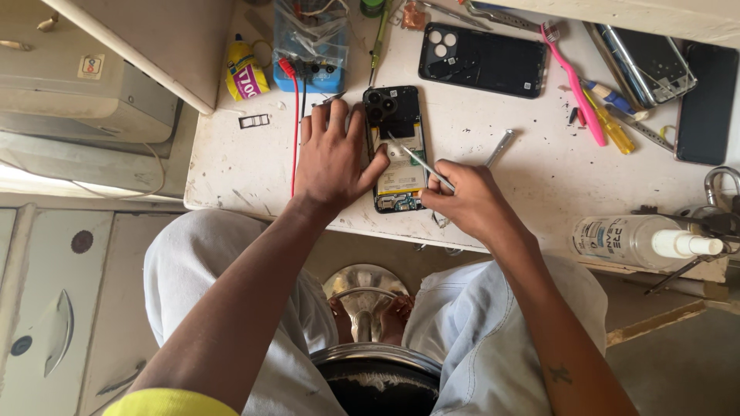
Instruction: The person sits at a cluttered repair workbench and works on a disassembled smartphone, using a screwdriver and tweezers to unscrew and manipulate internal components while holding the phone steady with the other hand. Near the end, the person picks up the phone's back cover and handles it in their lap.
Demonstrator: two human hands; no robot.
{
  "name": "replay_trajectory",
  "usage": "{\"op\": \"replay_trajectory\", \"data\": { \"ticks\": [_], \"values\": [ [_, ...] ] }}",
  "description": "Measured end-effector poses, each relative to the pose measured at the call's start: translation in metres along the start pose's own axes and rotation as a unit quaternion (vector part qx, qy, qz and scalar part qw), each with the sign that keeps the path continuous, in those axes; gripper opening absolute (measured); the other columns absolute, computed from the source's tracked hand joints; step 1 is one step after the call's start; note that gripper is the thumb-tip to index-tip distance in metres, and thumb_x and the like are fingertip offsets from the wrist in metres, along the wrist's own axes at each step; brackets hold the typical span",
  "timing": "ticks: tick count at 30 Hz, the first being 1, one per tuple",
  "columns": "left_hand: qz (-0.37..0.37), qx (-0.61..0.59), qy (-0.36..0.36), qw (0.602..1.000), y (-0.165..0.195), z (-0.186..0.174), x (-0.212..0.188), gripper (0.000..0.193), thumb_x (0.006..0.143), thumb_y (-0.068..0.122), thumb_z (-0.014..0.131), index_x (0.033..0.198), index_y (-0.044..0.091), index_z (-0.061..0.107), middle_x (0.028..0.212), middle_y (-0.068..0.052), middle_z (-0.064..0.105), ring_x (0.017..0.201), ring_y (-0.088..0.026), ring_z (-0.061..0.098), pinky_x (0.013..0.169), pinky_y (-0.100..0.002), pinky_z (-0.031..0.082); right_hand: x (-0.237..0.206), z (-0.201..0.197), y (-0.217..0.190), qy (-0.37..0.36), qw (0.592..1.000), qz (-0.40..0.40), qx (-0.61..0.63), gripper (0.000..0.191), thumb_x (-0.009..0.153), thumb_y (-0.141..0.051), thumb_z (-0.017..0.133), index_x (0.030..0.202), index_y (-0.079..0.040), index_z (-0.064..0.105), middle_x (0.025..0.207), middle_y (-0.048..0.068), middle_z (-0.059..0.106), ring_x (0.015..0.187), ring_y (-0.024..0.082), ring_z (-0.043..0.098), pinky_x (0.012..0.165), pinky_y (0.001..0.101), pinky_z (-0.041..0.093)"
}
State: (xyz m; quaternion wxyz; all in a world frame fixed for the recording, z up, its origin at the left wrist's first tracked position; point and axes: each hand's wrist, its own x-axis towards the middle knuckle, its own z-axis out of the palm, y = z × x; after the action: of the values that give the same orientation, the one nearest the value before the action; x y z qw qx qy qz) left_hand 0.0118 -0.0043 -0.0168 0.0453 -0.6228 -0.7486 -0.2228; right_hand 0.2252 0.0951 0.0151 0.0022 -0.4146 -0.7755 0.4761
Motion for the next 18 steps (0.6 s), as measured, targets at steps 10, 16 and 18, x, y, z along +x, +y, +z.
{"op": "replay_trajectory", "data": {
  "ticks": [10,16,18],
  "values": [
    [0.006,0.008,0.005,1.000,-0.0001,0.0003,0.0008,0.065,0.095,0.050,0.060,0.130,-0.005,0.056,0.122,-0.022,0.050,0.109,-0.038,0.048,0.094,-0.050,0.039,-0.0021,-0.0035,-0.0005,0.001,1.000,-0.009,0.018,0.025,0.087,-0.020,0.074,0.081,-0.003,0.056,0.065,0.002,0.054,0.062,0.007,0.047,0.057,0.0293,0.045],
    [0.003,-0.003,0.008,1.000,-0.0002,0.0004,0.0007,0.066,0.094,0.049,0.060,0.132,-0.005,0.055,0.120,-0.020,0.049,0.107,-0.037,0.047,0.093,-0.049,0.039,-0.0001,-0.0013,-0.0054,0.002,1.000,0.013,0.013,0.028,0.085,-0.021,0.076,0.080,-0.003,0.054,0.065,0.002,0.055,0.061,0.008,0.048,0.056,0.0296,0.046],
    [0.006,-0.002,0.017,1.000,-0.0002,0.0001,0.0012,0.066,0.092,0.049,0.060,0.131,-0.004,0.055,0.120,-0.020,0.049,0.107,-0.037,0.047,0.093,-0.049,0.039,0.0012,-0.0012,-0.0064,0.003,1.000,0.023,-0.005,0.029,0.084,-0.021,0.077,0.080,-0.004,0.054,0.064,0.003,0.055,0.060,0.009,0.048,0.057,0.0300,0.046]
  ]
}}
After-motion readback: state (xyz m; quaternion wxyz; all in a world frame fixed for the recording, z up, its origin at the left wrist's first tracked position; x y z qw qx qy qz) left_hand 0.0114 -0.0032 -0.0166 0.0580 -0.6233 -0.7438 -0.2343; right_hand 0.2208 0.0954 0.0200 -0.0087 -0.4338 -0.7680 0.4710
